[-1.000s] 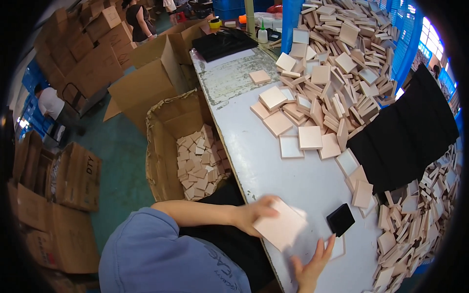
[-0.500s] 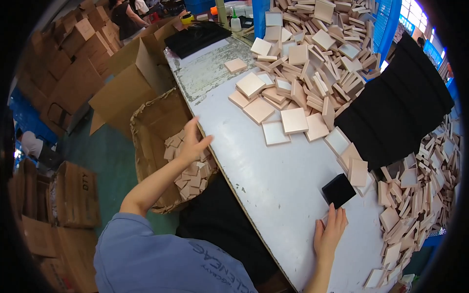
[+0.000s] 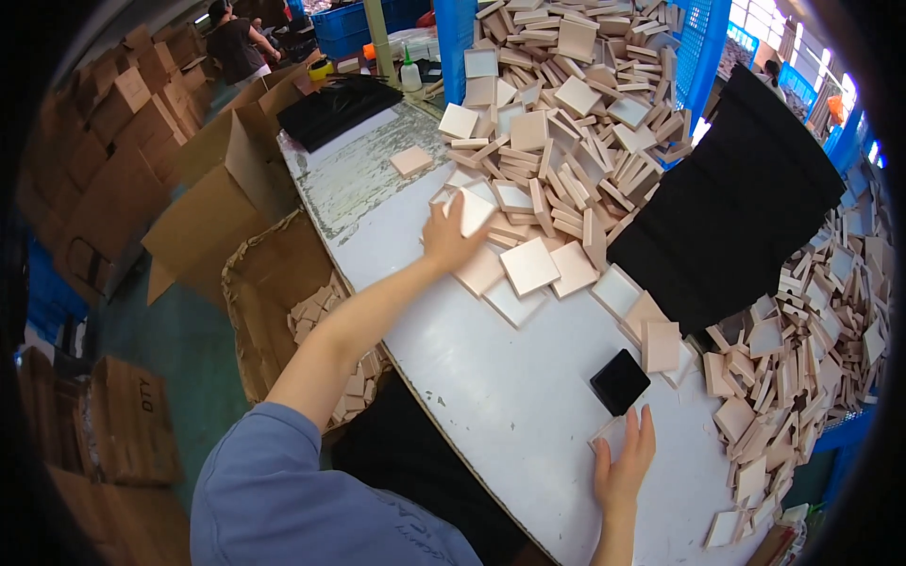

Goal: Packaging small square boxes by assembling lids and inserts.

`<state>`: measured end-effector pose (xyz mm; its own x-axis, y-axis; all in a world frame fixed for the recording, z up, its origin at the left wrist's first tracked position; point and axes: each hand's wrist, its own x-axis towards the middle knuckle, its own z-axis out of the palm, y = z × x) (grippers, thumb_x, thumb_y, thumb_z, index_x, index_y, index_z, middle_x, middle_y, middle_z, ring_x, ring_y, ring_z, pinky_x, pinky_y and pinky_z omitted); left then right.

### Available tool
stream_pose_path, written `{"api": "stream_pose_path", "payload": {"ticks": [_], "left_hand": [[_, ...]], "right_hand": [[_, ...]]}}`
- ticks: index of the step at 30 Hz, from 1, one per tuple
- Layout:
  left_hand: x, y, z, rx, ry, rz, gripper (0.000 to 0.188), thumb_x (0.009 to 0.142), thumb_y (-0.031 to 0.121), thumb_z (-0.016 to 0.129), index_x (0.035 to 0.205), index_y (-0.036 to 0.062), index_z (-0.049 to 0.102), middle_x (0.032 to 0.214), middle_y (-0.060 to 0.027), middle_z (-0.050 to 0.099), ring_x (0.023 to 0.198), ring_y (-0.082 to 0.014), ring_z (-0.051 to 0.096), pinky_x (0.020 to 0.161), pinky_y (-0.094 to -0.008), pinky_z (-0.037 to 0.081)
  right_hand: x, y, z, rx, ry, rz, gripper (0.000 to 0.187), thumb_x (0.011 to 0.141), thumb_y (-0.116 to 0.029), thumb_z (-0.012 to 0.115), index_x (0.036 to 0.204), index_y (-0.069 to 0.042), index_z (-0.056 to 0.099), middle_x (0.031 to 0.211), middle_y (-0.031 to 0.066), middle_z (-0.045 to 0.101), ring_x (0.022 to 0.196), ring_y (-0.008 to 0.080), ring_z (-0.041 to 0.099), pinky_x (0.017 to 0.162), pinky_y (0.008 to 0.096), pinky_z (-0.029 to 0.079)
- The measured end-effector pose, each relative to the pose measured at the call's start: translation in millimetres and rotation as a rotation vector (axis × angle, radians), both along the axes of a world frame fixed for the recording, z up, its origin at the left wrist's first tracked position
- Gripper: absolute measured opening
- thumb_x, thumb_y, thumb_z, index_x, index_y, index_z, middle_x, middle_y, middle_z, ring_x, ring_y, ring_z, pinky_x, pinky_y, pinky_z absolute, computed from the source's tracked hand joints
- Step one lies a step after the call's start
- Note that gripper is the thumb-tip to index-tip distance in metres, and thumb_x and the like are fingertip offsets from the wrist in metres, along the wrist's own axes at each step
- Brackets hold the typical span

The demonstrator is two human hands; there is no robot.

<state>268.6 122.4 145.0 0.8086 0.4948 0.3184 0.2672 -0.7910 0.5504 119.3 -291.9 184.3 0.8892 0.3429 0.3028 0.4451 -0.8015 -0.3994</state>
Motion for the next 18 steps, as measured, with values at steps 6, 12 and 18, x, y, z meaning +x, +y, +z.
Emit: {"api": "stream_pose_path", "payload": {"ticks": [6,12,18], "left_hand": [[-25,-57,-15,-0.052,-0.156,-0.13,0.086,0.068,0.037,0.071,0.137,0.0105,0.028,0.122,-0.0217,0.033,0.11,-0.0396,0.039,0.092,-0.0476,0.034],[-62,-88,-9,-0.348,-0.327,-0.434,0.088,0.065,0.032,0.073,0.135,0.0033,0.028,0.116,-0.0195,0.036,0.109,-0.035,0.04,0.092,-0.0451,0.035],[-99,-113,27,-0.342,-0.191,-0.57,0.078,0.072,0.036,0.066,0.134,0.0032,0.03,0.119,-0.0156,0.046,0.11,-0.031,0.04,0.096,-0.0356,0.033]], "right_hand": [[40,32,0,0.02,-0.046,0.032,0.061,0.077,-0.006,0.06,0.132,0.0,0.035,0.138,0.0231,0.029,0.124,0.0381,0.032,0.103,0.0438,0.024],[59,25,-18,-0.175,-0.11,-0.012,0.056,0.079,-0.015,0.06,0.127,0.004,0.039,0.133,0.0229,0.038,0.122,0.0354,0.036,0.101,0.0452,0.025],[61,22,-5,-0.195,-0.133,0.008,0.041,0.077,-0.014,0.06,0.113,0.006,0.053,0.118,0.0201,0.053,0.112,0.0331,0.046,0.098,0.0455,0.028]]}}
